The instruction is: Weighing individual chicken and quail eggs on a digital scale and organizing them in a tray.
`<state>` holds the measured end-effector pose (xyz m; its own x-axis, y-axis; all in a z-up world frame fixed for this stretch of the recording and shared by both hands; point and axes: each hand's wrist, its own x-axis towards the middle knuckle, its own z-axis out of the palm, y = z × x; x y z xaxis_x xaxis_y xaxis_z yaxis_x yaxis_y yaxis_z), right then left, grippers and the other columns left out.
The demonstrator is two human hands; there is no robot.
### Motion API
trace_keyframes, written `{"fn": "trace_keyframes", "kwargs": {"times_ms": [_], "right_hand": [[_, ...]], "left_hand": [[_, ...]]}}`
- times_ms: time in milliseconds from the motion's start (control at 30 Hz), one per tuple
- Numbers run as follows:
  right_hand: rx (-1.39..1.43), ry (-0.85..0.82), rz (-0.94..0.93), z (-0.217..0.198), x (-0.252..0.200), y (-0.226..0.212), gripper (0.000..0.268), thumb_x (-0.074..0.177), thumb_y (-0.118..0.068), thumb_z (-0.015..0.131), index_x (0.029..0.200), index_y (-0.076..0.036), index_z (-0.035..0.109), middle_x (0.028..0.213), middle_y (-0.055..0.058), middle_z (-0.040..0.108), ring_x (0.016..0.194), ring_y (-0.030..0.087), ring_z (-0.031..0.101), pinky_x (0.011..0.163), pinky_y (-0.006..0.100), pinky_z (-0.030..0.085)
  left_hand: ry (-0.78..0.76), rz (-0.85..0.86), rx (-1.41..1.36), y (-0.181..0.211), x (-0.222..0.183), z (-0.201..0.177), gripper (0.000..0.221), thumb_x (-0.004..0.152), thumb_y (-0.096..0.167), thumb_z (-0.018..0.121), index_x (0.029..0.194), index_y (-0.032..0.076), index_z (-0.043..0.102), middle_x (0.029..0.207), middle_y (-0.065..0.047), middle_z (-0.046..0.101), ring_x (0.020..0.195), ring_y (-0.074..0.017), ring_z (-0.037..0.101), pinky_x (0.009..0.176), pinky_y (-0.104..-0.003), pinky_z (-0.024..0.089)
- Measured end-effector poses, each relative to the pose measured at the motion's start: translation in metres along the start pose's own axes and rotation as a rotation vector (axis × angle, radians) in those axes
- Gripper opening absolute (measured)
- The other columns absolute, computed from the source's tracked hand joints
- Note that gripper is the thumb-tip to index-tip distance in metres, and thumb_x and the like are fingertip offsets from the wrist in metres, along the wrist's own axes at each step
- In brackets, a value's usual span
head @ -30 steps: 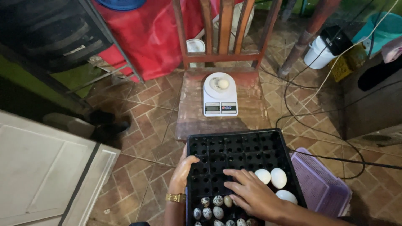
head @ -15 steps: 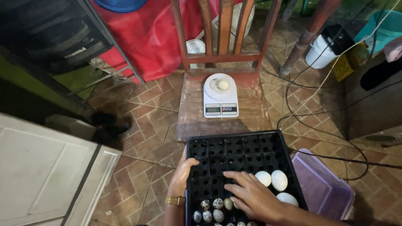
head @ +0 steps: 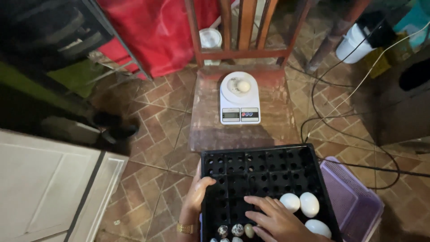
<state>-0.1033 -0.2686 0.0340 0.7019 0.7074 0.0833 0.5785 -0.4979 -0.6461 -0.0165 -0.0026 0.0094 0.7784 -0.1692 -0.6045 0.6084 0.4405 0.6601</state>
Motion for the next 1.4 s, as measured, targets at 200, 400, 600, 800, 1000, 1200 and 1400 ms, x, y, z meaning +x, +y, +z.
{"fn": "trace_keyframes", "kwargs": {"times_ms": [200,400,600,800,1000,1200,1400], "right_hand": [[0.004,0.066,-0.023,0.007,-0.002,0.007,0.025,0.096,-0.022,0.072,0.118,-0.010,0.068,0.146,0.020,0.051,0.105,0.032,0.064,0.085,0.045,0.050],[0.091,0.025,0.071,0.008,-0.007,0.015,0.027,0.096,-0.020,0.072,0.122,-0.013,0.068,0.149,0.018,0.049,0.108,0.032,0.064,0.085,0.048,0.049],[0.112,-0.011,0.102,0.009,-0.009,0.019,0.032,0.093,-0.018,0.077,0.125,-0.014,0.070,0.151,0.017,0.047,0.112,0.031,0.063,0.087,0.048,0.048],[0.186,-0.038,0.160,-0.003,-0.003,0.012,0.029,0.096,-0.018,0.072,0.125,-0.015,0.070,0.153,0.015,0.047,0.113,0.031,0.064,0.089,0.049,0.047],[0.187,-0.003,0.130,-0.003,-0.002,0.009,0.026,0.099,-0.021,0.069,0.124,-0.013,0.070,0.151,0.017,0.048,0.113,0.032,0.063,0.089,0.049,0.048],[0.194,-0.015,0.153,-0.006,0.000,0.006,0.027,0.099,-0.021,0.069,0.125,-0.014,0.069,0.152,0.015,0.047,0.113,0.031,0.063,0.087,0.050,0.048],[0.175,0.006,0.134,-0.007,0.002,0.005,0.024,0.101,-0.023,0.066,0.122,-0.013,0.069,0.150,0.015,0.048,0.108,0.030,0.064,0.085,0.049,0.048]], "left_hand": [[-0.008,0.092,0.096,-0.015,0.016,-0.015,0.099,0.066,0.001,0.056,0.162,0.016,0.034,0.127,-0.011,0.062,0.109,-0.0221,0.059,0.094,-0.031,0.046],[0.067,0.039,0.174,0.001,0.005,0.000,0.098,0.066,0.003,0.056,0.160,0.016,0.036,0.140,-0.009,0.060,0.123,-0.0201,0.057,0.101,-0.028,0.043],[0.109,-0.036,0.160,0.021,-0.007,0.024,0.096,0.065,0.004,0.053,0.159,0.019,0.040,0.137,-0.010,0.061,0.117,-0.0223,0.059,0.095,-0.031,0.046],[0.167,-0.119,0.136,0.035,-0.014,0.038,0.097,0.067,0.004,0.051,0.161,0.023,0.039,0.138,-0.011,0.061,0.119,-0.0248,0.060,0.094,-0.033,0.048],[0.162,-0.119,0.111,0.028,-0.010,0.031,0.096,0.068,0.002,0.051,0.161,0.023,0.040,0.133,-0.011,0.061,0.112,-0.0254,0.060,0.089,-0.033,0.047],[0.184,-0.120,0.144,0.029,-0.012,0.031,0.096,0.067,0.005,0.052,0.161,0.023,0.040,0.137,-0.011,0.061,0.115,-0.0247,0.060,0.091,-0.033,0.047],[0.127,-0.056,0.194,0.020,-0.006,0.020,0.096,0.068,0.005,0.054,0.161,0.021,0.038,0.136,-0.010,0.060,0.113,-0.0223,0.060,0.090,-0.031,0.047]]}}
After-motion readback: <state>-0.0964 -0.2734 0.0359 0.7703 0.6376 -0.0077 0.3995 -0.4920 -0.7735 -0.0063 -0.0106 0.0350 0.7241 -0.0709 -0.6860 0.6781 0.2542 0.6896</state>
